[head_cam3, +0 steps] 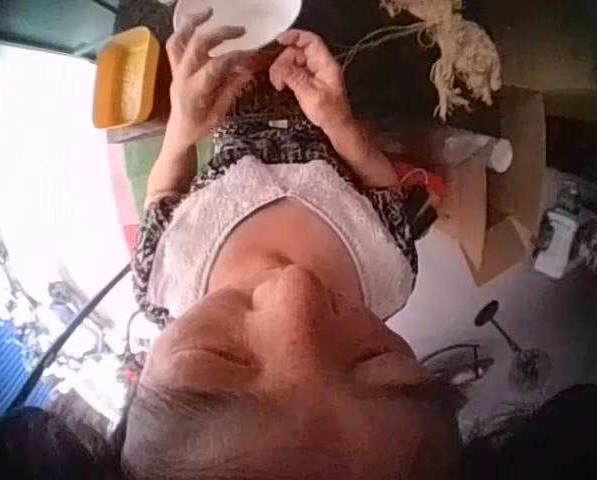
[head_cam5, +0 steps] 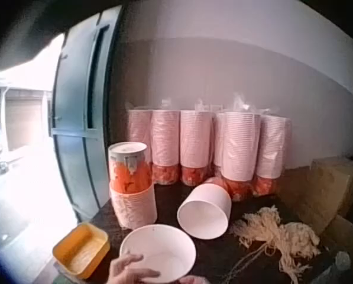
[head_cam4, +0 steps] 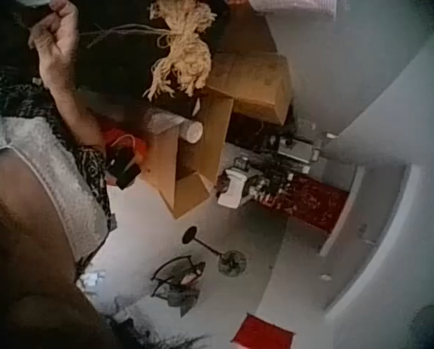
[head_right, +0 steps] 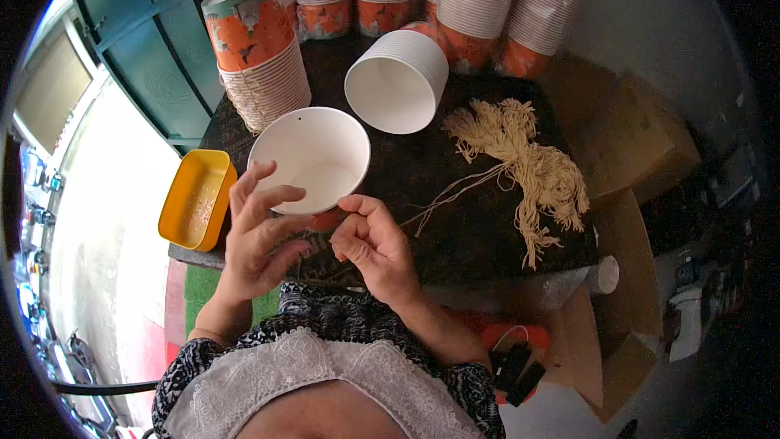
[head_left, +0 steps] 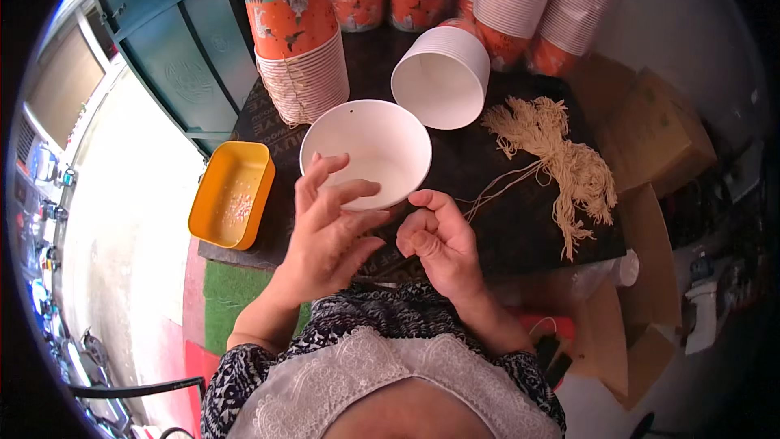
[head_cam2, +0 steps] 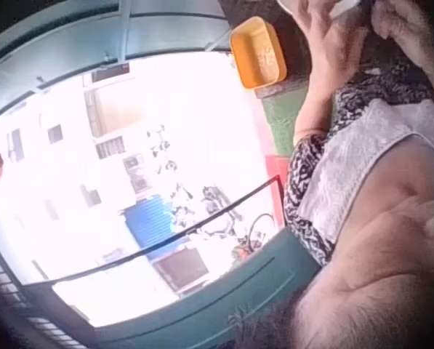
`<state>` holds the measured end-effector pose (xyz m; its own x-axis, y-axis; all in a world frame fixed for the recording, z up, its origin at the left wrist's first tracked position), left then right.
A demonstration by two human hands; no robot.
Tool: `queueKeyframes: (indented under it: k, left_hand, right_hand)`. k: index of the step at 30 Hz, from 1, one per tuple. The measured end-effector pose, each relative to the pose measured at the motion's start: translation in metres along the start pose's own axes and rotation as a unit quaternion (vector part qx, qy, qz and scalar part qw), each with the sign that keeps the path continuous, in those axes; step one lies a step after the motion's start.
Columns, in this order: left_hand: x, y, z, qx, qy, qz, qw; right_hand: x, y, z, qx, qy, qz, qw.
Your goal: Thread string through pre-punched holes in paper buckets to create handles.
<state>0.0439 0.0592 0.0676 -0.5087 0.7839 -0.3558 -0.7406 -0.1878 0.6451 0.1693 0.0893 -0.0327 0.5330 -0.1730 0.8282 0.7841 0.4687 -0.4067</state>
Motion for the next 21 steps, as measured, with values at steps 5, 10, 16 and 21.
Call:
queueKeyframes:
  k: [5, 10, 16, 21]
  left_hand:
    - [-0.013, -0.019, 0.005, -0.008, -0.026, -0.049, 0.998]
    - [-0.01, -0.015, 0.001, -0.027, -0.047, -0.064, 0.996]
    - [-0.009, -0.007, 0.0, -0.03, -0.033, -0.004, 0.999]
    - [0.009, 0.012, -0.004, -0.091, -0.001, 0.047, 0.995]
  right_hand:
    - [0.006, -0.003, -0.001, -0.026, -0.032, 0.011, 0.999]
    - [0.004, -0.006, -0.004, -0.03, -0.03, -0.053, 0.998]
    - [0.027, -0.012, -0.011, -0.079, 0.043, -0.298, 0.95]
    - [0.038, -0.016, -0.017, -0.128, 0.111, -0.374, 0.912]
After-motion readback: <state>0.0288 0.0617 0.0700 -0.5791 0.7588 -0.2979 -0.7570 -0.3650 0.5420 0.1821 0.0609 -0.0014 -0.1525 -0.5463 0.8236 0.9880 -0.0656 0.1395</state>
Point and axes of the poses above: each hand's wrist, its own z-axis towards the middle knuckle, its own y-axis out of the back of the hand, x = y × z, the point moved 10 cm from there along z, towards the middle knuckle, and after that the axes turned 1 degree about -z, right-handed, at the moved point
